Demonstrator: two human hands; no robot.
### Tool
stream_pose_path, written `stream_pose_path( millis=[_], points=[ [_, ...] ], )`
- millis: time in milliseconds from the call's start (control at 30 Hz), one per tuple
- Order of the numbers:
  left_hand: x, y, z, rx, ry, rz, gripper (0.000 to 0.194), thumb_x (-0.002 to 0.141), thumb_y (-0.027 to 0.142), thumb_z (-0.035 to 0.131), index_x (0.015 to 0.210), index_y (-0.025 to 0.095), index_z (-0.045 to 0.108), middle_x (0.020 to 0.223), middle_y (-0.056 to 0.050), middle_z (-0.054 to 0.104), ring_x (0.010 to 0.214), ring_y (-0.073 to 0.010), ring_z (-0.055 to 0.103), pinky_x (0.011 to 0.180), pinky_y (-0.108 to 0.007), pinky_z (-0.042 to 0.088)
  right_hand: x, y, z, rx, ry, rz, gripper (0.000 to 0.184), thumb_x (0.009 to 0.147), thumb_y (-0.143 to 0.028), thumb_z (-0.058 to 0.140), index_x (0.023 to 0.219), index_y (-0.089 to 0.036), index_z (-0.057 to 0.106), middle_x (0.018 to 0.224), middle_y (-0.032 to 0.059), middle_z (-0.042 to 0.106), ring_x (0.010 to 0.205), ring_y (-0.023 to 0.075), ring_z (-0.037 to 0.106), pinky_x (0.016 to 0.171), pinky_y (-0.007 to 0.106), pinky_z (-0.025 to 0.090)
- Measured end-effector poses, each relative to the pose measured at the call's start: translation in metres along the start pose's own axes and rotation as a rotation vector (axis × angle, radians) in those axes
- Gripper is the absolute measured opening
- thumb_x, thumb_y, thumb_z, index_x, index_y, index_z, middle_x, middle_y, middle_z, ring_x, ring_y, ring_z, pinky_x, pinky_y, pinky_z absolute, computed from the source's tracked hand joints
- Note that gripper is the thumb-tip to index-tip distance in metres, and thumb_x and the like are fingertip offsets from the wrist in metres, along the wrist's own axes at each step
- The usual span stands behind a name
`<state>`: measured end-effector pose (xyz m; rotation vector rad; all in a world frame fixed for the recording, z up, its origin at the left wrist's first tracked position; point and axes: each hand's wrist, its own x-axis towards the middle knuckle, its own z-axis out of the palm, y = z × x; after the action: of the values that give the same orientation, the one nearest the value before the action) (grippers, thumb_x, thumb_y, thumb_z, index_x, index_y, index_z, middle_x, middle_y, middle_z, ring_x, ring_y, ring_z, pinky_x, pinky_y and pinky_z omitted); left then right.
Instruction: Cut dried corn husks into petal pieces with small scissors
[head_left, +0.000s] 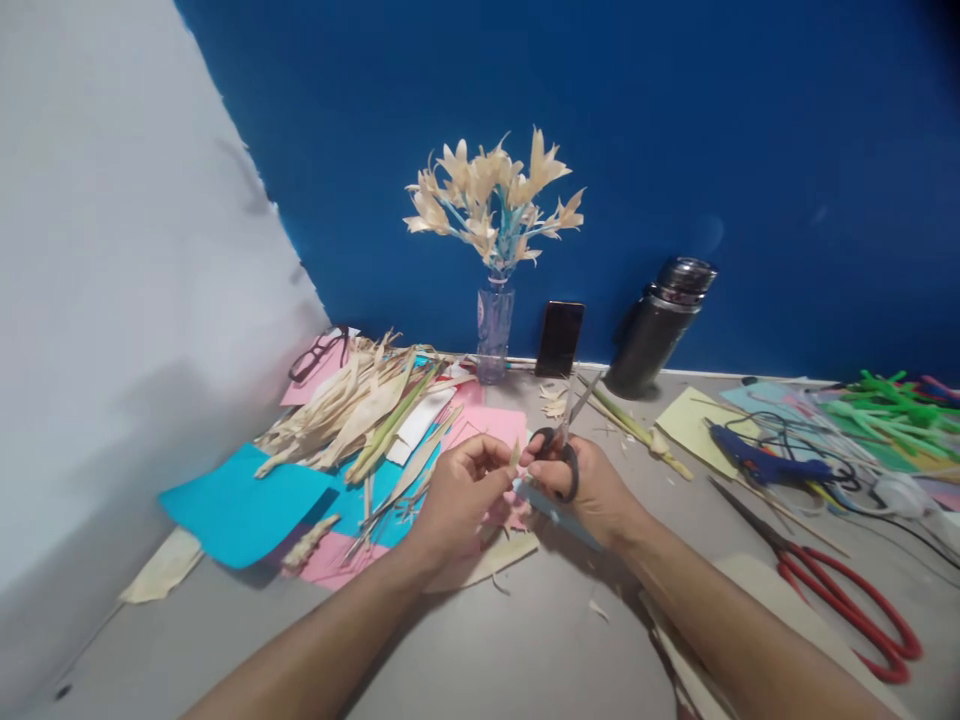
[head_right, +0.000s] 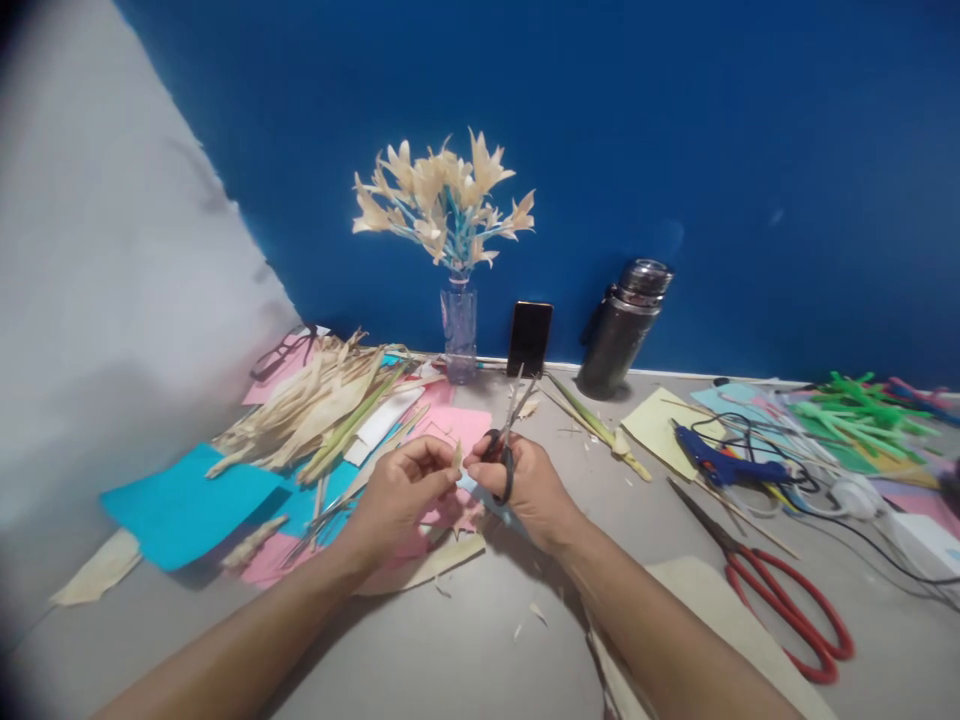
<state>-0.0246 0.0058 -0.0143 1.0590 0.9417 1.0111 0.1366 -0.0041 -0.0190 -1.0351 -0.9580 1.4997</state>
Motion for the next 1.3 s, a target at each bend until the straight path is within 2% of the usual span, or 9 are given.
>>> stream_pose_path(
  millis=[133,300,467,633,800,933,1000,1167,1300],
  points=[
    [-0.002,-0.001,0.003,0.034,-0.063,-0.034,0.014,0.071,0.023,0.071,0.071,0.017,0.058,0.055,0.002,0.06,0.045,-0.0122,0.058,0.048,-0.023,0.043,-0.002,-0.002,-0.002,-0.095,-0.026,-0.035,0.04,0.062,-0.033,0.086,0.087,-0.017,0.06,0.07,-0.0009,0.062,0.059,0.0136,0.057,0.054,0.025,0.045],
    [-0.002,-0.002,0.0,-0.019,-0.203,-0.083,0.023,0.076,0.033,0.073,0.074,0.018,0.056,0.06,-0.001,0.062,0.053,-0.0141,0.061,0.055,-0.025,0.046,-0.004,-0.003,-0.003,-0.155,-0.037,-0.023,0.041,0.056,-0.029,0.088,0.084,-0.017,0.06,0.069,-0.0017,0.062,0.061,0.0137,0.058,0.057,0.024,0.044],
    [0.0,0.0,-0.01,-0.029,-0.377,-0.1,0.031,0.077,0.041,0.077,0.077,0.018,0.056,0.071,-0.002,0.062,0.066,-0.0143,0.063,0.067,-0.028,0.049,-0.005,-0.004,-0.002,0.004,-0.123,0.035,0.033,0.058,-0.028,0.085,0.077,-0.017,0.06,0.062,-0.0031,0.058,0.055,0.0117,0.053,0.054,0.023,0.04],
    [0.0,0.007,-0.017,-0.063,-0.47,-0.103,0.03,0.077,0.041,0.077,0.079,0.017,0.059,0.078,-0.004,0.065,0.072,-0.0163,0.064,0.074,-0.032,0.051,-0.001,-0.008,-0.009,0.167,-0.243,0.084,0.03,0.06,-0.03,0.083,0.076,-0.017,0.062,0.065,-0.0021,0.056,0.058,0.0126,0.052,0.054,0.024,0.039],
    [0.001,0.008,-0.018,-0.057,-0.436,-0.135,0.025,0.08,0.037,0.074,0.078,0.018,0.058,0.073,-0.004,0.064,0.07,-0.0173,0.065,0.073,-0.033,0.051,-0.001,-0.01,-0.013,-0.03,-0.197,-0.024,0.038,0.067,-0.045,0.082,0.085,-0.016,0.065,0.064,-0.0029,0.056,0.054,0.01,0.046,0.053,0.024,0.037],
    [0.002,0.005,-0.016,0.018,-0.421,-0.131,0.026,0.077,0.036,0.077,0.075,0.017,0.059,0.07,-0.004,0.065,0.068,-0.0166,0.064,0.073,-0.032,0.051,-0.003,-0.006,-0.009,-0.157,-0.162,-0.005,0.04,0.059,-0.035,0.088,0.083,-0.017,0.062,0.067,-0.0019,0.063,0.058,0.0126,0.055,0.057,0.024,0.042],
    [0.001,0.005,-0.016,0.008,-0.443,-0.13,0.028,0.075,0.037,0.078,0.075,0.017,0.06,0.072,-0.004,0.064,0.07,-0.016,0.064,0.073,-0.031,0.051,-0.004,-0.005,-0.008,-0.138,-0.165,0.017,0.038,0.059,-0.032,0.088,0.081,-0.017,0.061,0.067,-0.0018,0.063,0.058,0.0127,0.056,0.057,0.024,0.043],
    [0.0,0.008,-0.018,-0.042,-0.523,-0.135,0.028,0.077,0.039,0.078,0.077,0.016,0.061,0.078,-0.007,0.067,0.076,-0.0173,0.065,0.076,-0.031,0.05,-0.002,-0.009,-0.011,0.073,-0.299,0.095,0.031,0.061,-0.03,0.084,0.079,-0.016,0.063,0.064,-0.0023,0.06,0.055,0.0122,0.056,0.054,0.023,0.039],
    [0.001,0.008,-0.018,-0.107,-0.478,-0.159,0.027,0.075,0.036,0.079,0.079,0.016,0.06,0.077,-0.007,0.067,0.075,-0.0187,0.067,0.077,-0.034,0.051,0.001,-0.014,-0.015,0.14,-0.258,0.077,0.03,0.062,-0.032,0.084,0.077,-0.016,0.064,0.066,-0.0035,0.055,0.053,0.0082,0.045,0.052,0.022,0.035]
  ],
)
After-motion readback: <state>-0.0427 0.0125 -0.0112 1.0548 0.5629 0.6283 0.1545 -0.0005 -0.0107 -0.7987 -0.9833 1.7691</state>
